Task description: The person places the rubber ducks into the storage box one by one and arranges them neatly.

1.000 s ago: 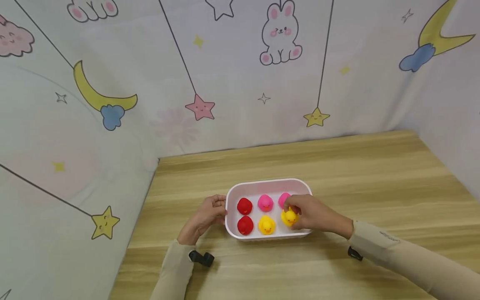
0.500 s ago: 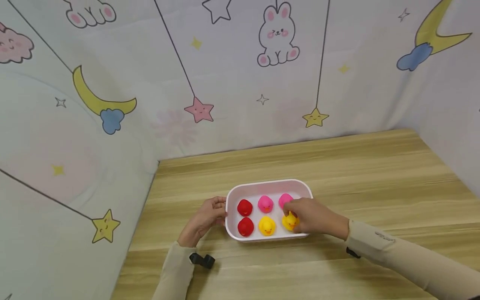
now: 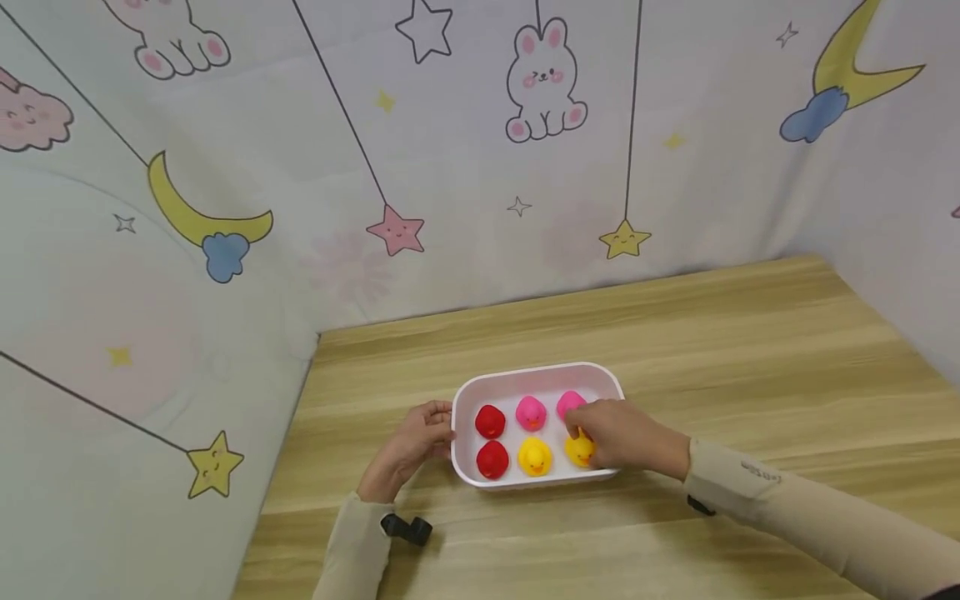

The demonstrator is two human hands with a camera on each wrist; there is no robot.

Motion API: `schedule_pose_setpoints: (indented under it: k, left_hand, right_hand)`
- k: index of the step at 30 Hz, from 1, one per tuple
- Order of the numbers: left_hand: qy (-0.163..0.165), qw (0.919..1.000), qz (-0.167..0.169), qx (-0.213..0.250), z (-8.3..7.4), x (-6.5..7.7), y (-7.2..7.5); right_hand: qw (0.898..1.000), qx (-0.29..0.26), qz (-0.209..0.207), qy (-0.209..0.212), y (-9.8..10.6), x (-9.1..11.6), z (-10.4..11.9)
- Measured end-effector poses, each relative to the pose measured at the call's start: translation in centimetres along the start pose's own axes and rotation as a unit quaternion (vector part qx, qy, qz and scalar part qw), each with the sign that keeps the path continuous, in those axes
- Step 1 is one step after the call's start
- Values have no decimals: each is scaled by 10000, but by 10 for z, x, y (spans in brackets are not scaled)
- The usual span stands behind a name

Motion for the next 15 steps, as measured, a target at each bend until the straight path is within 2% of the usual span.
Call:
schedule_pose_setpoints:
  k: [5, 11, 13, 15]
  left_hand:
    - [-67, 10000, 43, 6, 0, -2, 1]
    - [-40, 9999, -102, 1, -2, -3, 2]
    - [-56, 9998, -123, -112, -4, -3, 2]
    - [-118, 9987, -117, -492, -7, -2, 3]
  right_hand:
    - [9998, 56, -178, 95, 1, 0, 1]
    - [9998, 33, -149, 111, 3, -3, 3]
    - [9998, 67, -119, 115, 6, -3, 4]
    - [9997, 133, -135, 182, 9, -1, 5]
Point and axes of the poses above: each hand's wrist, its own x-axis away from the middle knuckle, its own y-axis out of the back of the hand, z = x × y, the point moved 4 cm from there along -x, towards the middle knuckle, and after that the axes turned 1 degree about z, right-handed, at the moved point
